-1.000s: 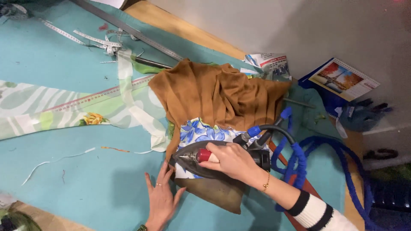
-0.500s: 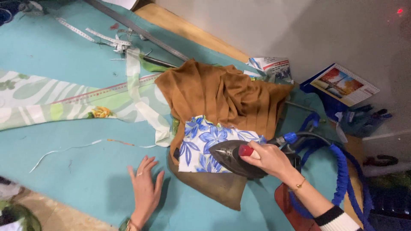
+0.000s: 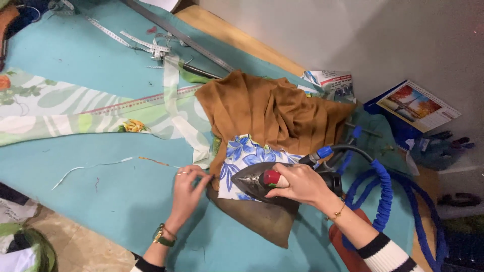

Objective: Pressing pleats on a brown garment and ironing a floral fabric component using an industrial steam iron.

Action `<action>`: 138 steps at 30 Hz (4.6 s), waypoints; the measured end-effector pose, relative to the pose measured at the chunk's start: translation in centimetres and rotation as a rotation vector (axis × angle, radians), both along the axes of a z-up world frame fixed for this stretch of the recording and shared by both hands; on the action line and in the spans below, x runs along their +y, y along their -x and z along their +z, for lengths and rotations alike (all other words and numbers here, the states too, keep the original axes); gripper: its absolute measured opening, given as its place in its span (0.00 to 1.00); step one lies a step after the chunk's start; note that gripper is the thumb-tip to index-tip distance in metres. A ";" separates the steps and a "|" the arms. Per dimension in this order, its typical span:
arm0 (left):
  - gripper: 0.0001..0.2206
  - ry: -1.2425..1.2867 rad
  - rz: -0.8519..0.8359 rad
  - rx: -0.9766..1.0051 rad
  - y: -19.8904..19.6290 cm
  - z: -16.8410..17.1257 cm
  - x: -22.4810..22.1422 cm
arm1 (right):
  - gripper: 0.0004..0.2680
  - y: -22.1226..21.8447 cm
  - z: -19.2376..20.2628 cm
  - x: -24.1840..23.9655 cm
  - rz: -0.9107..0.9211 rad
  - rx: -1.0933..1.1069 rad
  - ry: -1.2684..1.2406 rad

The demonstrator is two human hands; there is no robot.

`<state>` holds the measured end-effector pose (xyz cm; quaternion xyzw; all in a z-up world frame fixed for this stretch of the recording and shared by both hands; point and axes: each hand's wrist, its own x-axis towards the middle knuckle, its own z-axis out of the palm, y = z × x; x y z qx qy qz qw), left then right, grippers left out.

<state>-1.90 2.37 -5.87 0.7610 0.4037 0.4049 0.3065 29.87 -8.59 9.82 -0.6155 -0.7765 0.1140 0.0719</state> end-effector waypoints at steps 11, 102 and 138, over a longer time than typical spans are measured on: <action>0.16 0.012 0.429 -0.322 0.5 3.1 2.3 | 0.19 5.9 0.7 2.3 0.033 -0.029 -0.011; 0.08 0.175 0.384 -0.190 3.1 4.6 -2.6 | 0.23 3.4 -0.8 0.5 -0.073 -0.169 0.070; 0.23 -0.675 -0.524 0.385 -5.0 4.0 -3.3 | 0.18 -11.7 3.9 -21.7 -0.982 -0.113 0.488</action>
